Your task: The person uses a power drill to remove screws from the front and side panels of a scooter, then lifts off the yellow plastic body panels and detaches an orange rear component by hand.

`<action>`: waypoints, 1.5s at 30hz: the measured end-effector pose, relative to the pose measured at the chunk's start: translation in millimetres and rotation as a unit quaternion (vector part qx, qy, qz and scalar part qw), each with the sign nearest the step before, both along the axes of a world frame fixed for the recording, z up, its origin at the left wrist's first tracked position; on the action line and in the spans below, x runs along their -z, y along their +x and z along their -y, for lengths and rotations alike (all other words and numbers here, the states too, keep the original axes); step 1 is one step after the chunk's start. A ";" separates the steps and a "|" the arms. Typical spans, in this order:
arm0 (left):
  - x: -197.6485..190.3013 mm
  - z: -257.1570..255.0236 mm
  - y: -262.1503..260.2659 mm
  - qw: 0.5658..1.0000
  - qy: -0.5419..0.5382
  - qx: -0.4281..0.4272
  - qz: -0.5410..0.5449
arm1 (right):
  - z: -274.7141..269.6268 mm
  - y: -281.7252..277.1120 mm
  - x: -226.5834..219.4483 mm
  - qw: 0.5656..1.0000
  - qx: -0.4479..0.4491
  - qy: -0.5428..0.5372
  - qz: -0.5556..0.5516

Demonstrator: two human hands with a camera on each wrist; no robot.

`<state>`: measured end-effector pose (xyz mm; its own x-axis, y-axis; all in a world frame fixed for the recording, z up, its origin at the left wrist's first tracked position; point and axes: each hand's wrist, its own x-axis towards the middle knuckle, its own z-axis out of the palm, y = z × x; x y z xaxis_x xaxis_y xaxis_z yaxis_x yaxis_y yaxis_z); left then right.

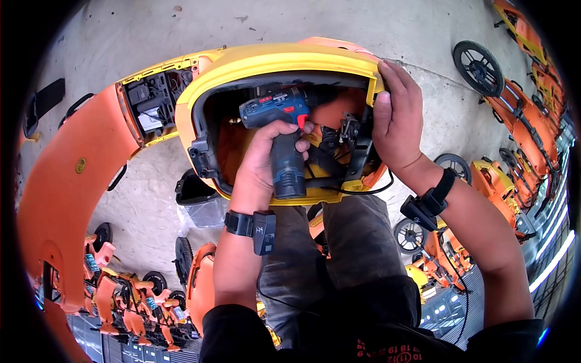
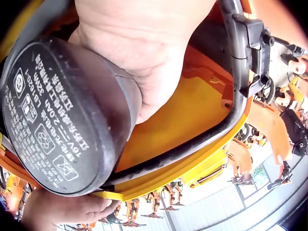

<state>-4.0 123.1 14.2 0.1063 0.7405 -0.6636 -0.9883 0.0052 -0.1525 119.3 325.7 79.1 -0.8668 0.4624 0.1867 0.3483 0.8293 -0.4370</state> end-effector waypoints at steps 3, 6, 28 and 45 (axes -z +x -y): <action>5.6 1.1 2.9 1.000 -0.012 -0.017 -0.009 | 1.1 0.9 -0.2 1.000 -0.006 0.009 -0.003; 4.3 1.3 -0.9 0.999 -0.031 -0.010 -0.026 | 0.9 0.5 -0.5 1.000 -0.002 0.009 0.004; 2.5 1.9 -0.7 1.000 -0.019 0.004 -0.016 | 2.9 0.3 -5.6 1.000 0.006 -0.016 0.025; 0.9 0.8 -2.8 1.000 -0.008 0.005 -0.012 | 2.2 -1.6 -4.8 1.000 0.011 -0.022 0.009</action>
<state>-6.8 122.3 13.2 0.0974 0.7286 -0.6779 -0.9916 0.0130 -0.1286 117.7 323.4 83.9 -0.8595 0.4886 0.1501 0.3746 0.8020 -0.4654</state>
